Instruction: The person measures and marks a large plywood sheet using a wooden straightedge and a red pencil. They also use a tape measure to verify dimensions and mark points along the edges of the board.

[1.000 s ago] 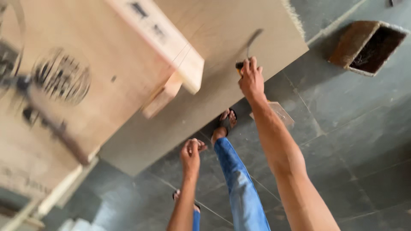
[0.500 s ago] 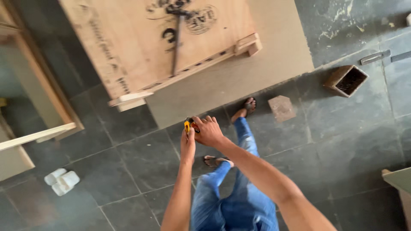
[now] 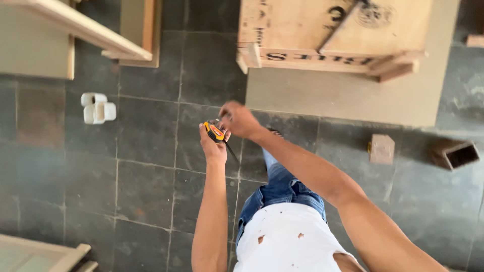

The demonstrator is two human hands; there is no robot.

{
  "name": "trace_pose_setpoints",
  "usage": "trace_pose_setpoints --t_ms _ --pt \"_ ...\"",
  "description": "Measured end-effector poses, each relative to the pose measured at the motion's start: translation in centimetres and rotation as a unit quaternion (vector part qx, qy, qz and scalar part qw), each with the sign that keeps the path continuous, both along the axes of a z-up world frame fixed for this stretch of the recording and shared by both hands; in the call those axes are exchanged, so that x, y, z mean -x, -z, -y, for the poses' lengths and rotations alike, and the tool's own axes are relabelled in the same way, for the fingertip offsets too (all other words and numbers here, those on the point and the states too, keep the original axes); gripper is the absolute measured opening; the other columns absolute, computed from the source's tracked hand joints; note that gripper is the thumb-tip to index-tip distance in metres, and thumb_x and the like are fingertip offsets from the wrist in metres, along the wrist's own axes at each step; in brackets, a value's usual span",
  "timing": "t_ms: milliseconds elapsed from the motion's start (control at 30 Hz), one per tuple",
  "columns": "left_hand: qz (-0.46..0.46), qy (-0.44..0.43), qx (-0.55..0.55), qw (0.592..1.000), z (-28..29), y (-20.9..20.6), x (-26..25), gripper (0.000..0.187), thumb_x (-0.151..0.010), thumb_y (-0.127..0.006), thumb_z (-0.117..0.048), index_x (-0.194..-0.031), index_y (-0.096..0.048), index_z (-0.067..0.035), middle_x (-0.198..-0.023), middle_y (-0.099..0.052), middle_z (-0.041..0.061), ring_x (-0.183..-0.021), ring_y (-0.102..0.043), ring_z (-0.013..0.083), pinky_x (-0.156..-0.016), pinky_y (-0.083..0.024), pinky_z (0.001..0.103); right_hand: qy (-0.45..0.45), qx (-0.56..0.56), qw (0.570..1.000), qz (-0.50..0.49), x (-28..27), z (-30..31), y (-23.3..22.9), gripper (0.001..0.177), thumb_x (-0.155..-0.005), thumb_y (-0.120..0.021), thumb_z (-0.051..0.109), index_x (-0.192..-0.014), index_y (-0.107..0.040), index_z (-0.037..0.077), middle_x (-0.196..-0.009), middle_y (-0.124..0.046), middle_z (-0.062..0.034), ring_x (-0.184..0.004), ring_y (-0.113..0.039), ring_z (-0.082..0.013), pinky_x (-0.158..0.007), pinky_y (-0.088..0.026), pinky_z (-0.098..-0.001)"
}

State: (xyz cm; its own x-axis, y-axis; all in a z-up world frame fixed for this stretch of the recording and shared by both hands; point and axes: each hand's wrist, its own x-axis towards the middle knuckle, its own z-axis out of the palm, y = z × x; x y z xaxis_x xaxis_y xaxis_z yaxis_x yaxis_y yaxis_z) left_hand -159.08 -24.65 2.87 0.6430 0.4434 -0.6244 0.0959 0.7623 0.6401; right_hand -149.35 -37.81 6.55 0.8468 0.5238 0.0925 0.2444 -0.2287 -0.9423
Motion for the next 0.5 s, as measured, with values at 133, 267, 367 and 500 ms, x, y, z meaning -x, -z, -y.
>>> trace_pose_setpoints --t_ms 133,267,367,500 --pt "-0.004 0.038 -0.006 0.999 -6.0 0.1 -1.3 0.040 -0.103 -0.053 -0.049 -0.113 -0.060 -0.011 -0.100 -0.068 0.007 -0.085 -0.066 0.0214 -0.070 -0.052 0.037 0.126 -0.026 0.992 -0.001 -4.4 -4.4 1.7 0.012 -0.080 -0.054 -0.003 -0.091 -0.060 0.000 -0.081 -0.061 -0.0165 -0.073 -0.063 -0.0312 -0.068 -0.052 -0.0387" --pt "-0.002 0.107 -0.035 0.994 -13.2 0.5 -8.6 0.038 -0.101 -0.055 -0.047 -0.115 -0.062 -0.013 -0.095 -0.067 0.006 -0.077 -0.064 0.0177 -0.061 -0.049 0.033 0.148 -0.010 0.989 0.001 -11.1 -7.1 5.9 0.009 -0.077 -0.057 -0.003 -0.081 -0.063 0.002 -0.069 -0.062 -0.0123 -0.063 -0.062 -0.0238 -0.061 -0.050 -0.0352" --pt "0.026 0.168 -0.077 0.982 -18.5 -1.3 -15.1 0.033 -0.101 -0.060 -0.042 -0.114 -0.060 -0.012 -0.091 -0.066 0.008 -0.074 -0.062 0.0173 -0.056 -0.047 0.032 0.179 -0.057 0.967 -0.171 -14.7 -8.5 8.9 0.008 -0.073 -0.056 -0.004 -0.075 -0.063 0.001 -0.066 -0.062 -0.0089 -0.059 -0.060 -0.0160 -0.055 -0.048 -0.0314" --pt "0.029 0.308 -0.160 0.937 -23.5 -6.3 -25.7 0.035 -0.098 -0.064 -0.037 -0.117 -0.062 -0.008 -0.093 -0.069 0.008 -0.074 -0.065 0.0159 -0.055 -0.049 0.029 0.240 -0.187 0.915 -0.264 -18.5 -10.6 9.0 0.010 -0.069 -0.054 -0.006 -0.072 -0.062 0.000 -0.062 -0.063 -0.0076 -0.055 -0.062 -0.0142 -0.053 -0.050 -0.0272"
